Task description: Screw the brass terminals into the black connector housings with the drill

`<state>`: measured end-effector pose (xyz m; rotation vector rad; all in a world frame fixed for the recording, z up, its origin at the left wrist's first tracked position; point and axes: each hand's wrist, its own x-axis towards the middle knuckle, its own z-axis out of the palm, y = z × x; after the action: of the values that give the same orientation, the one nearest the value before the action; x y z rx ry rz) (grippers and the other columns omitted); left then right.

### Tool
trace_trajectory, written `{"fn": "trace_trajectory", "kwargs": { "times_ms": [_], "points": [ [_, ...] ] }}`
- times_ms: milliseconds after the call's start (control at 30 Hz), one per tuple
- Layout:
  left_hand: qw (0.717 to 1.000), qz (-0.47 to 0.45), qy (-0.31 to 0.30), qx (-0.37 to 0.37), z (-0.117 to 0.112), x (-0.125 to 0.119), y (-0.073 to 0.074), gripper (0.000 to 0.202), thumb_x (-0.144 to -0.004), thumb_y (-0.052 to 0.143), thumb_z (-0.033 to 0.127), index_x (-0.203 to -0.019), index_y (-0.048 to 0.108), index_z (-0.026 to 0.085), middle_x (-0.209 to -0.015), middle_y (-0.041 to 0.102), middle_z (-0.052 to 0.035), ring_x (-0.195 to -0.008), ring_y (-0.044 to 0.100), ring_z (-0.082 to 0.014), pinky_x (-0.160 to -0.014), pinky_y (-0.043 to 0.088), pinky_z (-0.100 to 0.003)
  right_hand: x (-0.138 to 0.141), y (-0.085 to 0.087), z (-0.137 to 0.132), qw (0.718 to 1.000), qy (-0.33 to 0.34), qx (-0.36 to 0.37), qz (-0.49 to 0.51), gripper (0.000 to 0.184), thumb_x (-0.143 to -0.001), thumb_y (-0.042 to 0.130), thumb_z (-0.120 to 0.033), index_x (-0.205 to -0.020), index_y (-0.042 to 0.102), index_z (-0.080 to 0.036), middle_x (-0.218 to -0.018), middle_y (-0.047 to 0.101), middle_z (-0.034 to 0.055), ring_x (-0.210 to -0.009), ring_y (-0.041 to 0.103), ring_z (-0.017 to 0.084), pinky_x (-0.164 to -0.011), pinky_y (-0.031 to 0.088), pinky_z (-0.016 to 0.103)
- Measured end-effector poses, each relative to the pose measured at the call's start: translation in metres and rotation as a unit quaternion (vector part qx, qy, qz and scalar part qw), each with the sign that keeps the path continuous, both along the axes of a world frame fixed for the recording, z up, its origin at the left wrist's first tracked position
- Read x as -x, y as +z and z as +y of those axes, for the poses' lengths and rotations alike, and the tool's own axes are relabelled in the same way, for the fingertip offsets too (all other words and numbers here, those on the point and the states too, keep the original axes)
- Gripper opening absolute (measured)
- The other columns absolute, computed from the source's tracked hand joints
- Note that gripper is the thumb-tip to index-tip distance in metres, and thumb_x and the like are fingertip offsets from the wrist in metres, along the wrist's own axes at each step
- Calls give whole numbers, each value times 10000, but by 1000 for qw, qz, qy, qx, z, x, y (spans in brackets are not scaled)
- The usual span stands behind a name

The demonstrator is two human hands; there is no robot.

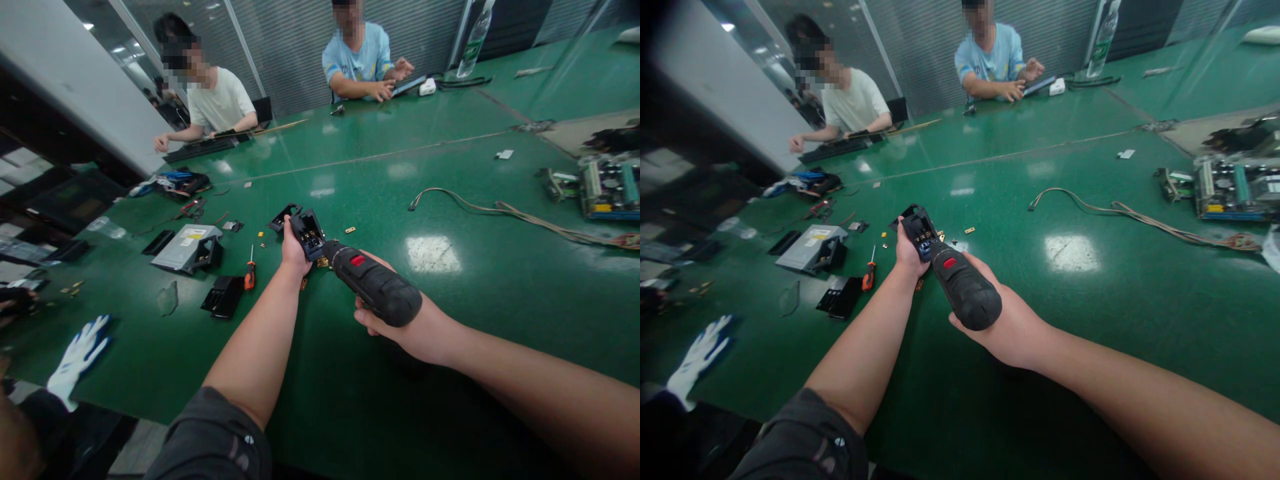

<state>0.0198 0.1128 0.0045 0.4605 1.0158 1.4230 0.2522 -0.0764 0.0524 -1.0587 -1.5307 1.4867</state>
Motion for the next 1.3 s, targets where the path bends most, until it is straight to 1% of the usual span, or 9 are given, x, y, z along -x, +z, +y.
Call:
{"fn": "trace_trajectory", "kwargs": {
  "times_ms": [200, 333, 467, 600, 767, 900, 1033, 1200, 1300],
  "points": [
    [1000, 1, 2, 7, 1, 0, -1, 739, -1103, 613, 883, -1222, 870, 200, -906, 845, -104, -848, 856, -300, -835, 715, -408, 0, 0, 0, 1000, -4, -5, 6, 1174, -956, 849, -406, -1919, 226, -154, -1161, 795, 96, -783, 717, 238, -676, 604, 414],
    [1000, -6, -2, -5, 1, 0, -1, 731, -1111, 609, 876, -1211, 867, 200, -892, 843, -97, -806, 843, -281, -797, 710, -389, 0, -2, 0, 1000, -8, -10, 6, 1164, -964, 860, -402, -1924, 239, -181, -1164, 814, 97, -804, 736, 246, -694, 621, 417],
    [1000, -10, -5, -8, 1, 1, -1, 750, -1093, 631, 886, -1221, 861, 184, -883, 835, -87, -778, 831, -262, -790, 703, -376, 0, -4, 0, 1000, -15, -13, -3, 1157, -966, 875, -411, -1921, 257, -199, -1174, 825, 104, -809, 744, 251, -703, 628, 417],
    [1000, -6, -4, -5, 1, 1, -1, 747, -1094, 638, 880, -1236, 864, 183, -894, 841, -94, -818, 849, -279, -818, 709, -389, 0, -3, 0, 1000, -9, -8, 3, 1164, -962, 864, -424, -1921, 245, -195, -1182, 822, 108, -808, 740, 248, -707, 618, 415],
    [1000, -6, 3, 4, 0, 0, 1, 747, -1112, 615, 871, -1262, 868, 185, -909, 850, -99, -851, 867, -285, -831, 719, -389, 0, -2, 0, 1000, -5, -8, -3, 1155, -966, 844, -413, -1918, 239, -163, -1177, 803, 107, -781, 717, 237, -687, 607, 412],
    [1000, -4, 0, -6, 0, -1, 1, 723, -1129, 594, 858, -1198, 865, 191, -898, 844, -96, -798, 845, -262, -780, 707, -366, 1, -1, 0, 1000, -9, -5, 0, 1165, -955, 848, -407, -1916, 240, -153, -1148, 795, 95, -791, 720, 245, -684, 607, 416],
    [1000, -1, -4, -16, 1, 0, -1, 723, -1100, 623, 884, -1175, 861, 205, -860, 827, -84, -741, 820, -253, -730, 697, -363, 2, -2, 0, 1000, -6, -4, 10, 1180, -954, 837, -407, -1922, 210, -154, -1155, 792, 91, -787, 707, 234, -674, 603, 408],
    [1000, 14, -4, -11, 3, 2, -4, 735, -1087, 624, 897, -1195, 862, 211, -910, 842, -104, -854, 857, -293, -814, 714, -398, 1, -2, -1, 1000, -4, 0, 1, 1182, -952, 847, -427, -1921, 219, -176, -1200, 797, 104, -779, 707, 222, -681, 604, 403],
    [1000, 16, -2, -12, 3, 2, -5, 741, -1081, 630, 900, -1211, 860, 208, -923, 848, -106, -876, 863, -300, -839, 719, -406, 0, 0, -1, 1000, -6, 2, -3, 1183, -951, 845, -425, -1923, 218, -181, -1212, 805, 111, -774, 713, 225, -682, 610, 406]
  ]
}}
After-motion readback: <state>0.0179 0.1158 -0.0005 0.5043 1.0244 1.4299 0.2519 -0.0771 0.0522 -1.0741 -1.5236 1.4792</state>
